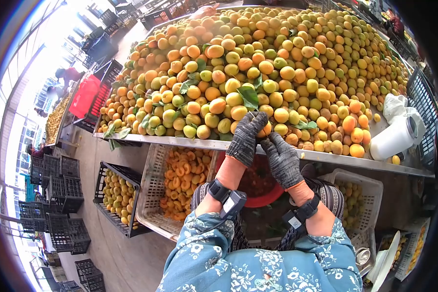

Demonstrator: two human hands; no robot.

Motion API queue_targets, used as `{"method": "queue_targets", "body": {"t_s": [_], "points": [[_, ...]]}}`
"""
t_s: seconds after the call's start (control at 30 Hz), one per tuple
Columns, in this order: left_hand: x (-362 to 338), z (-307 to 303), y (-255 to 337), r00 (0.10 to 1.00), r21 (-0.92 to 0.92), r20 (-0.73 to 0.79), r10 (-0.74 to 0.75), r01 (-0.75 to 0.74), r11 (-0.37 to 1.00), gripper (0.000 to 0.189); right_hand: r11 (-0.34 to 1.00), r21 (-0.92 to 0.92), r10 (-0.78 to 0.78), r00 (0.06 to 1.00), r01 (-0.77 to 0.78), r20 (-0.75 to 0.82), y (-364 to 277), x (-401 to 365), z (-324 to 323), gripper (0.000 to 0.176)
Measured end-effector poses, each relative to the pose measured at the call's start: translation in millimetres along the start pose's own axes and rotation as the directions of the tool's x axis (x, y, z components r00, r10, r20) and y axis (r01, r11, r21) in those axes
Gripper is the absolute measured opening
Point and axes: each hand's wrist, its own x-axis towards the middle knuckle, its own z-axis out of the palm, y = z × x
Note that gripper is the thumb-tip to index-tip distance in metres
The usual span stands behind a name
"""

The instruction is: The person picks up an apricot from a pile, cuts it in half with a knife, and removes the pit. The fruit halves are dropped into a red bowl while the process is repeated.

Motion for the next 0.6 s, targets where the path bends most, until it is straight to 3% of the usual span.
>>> {"method": "queue_targets", "body": {"t_s": [0.07,0.1,0.17,0.2,0.23,0.27,0.3,0.4,0.43,0.47,0.5,0.53,0.6], "points": [[-1.5,-0.1,2.7,1.0,-0.062,0.019,-0.011,0.012,0.998,0.023,0.955,0.292,-0.048,0.998,0.06,-0.05,7.3,2.4,7.0,0.021],[-4.6,3.1,7.5,1.0,-0.09,0.009,-0.006,0.007,0.996,0.019,0.954,0.293,-0.048,0.998,0.061,-0.051,5.2,2.9,5.0,0.021],[-1.1,-4.5,1.8,1.0,-0.216,0.023,-0.021,0.025,0.976,0.015,0.719,0.656,0.099,0.968,-0.229,0.229,-0.9,1.7,0.9,0.03],[-0.9,-6.9,1.4,1.0,-0.214,0.02,-0.022,0.026,0.976,0.015,0.718,0.657,0.099,0.968,-0.231,0.232,-1.8,0.9,3.6,0.03],[-0.3,-8.7,1.2,0.996,-0.271,0.022,-0.081,0.084,0.959,0.016,0.76,0.65,-0.082,0.995,0.03,0.05,-3.5,0.4,6.6,0.028],[0.1,-9.7,0.7,0.99,-0.326,0.03,-0.138,0.14,0.935,0.017,0.75,0.594,-0.269,0.955,0.29,-0.127,-4.2,-0.3,7.8,0.026],[0.2,-10.4,0.9,0.99,-0.326,0.03,-0.136,0.139,0.935,0.017,0.75,0.593,-0.271,0.954,0.292,-0.127,-7.6,-2.3,2.1,0.026],[0.8,-13.9,8.4,0.994,-0.428,0.045,-0.097,0.107,0.898,0.021,0.863,0.435,-0.289,0.957,0.257,0.009,-6.3,-2.8,-23.3,0.018],[2.6,-17.8,15.2,0.994,-0.425,-0.034,-0.1,0.076,0.902,0.023,0.864,0.504,-0.116,0.969,-0.009,0.217,5.6,2.9,-32.2,0.02],[3.2,-22.9,22.1,0.988,-0.421,-0.113,-0.102,0.045,0.906,0.026,0.814,0.509,0.042,0.902,-0.28,0.429,13.0,6.7,-37.3,0.023],[3.5,-32.2,26.1,0.981,-0.363,-0.129,-0.143,0.088,0.927,0.029,0.757,0.507,0.207,0.888,-0.412,0.411,4.9,5.5,-48.8,0.025],[3.1,-38.6,26.5,0.981,-0.366,-0.133,-0.14,0.083,0.927,0.029,0.64,0.67,0.184,0.921,-0.377,0.342,7.2,8.8,-54.3,0.021],[3.6,-42.3,24.0,0.989,-0.168,0.068,-0.131,0.14,0.976,0.035,0.584,0.791,0.108,0.983,-0.184,0.149,10.8,15.1,-56.9,0.021]]}}
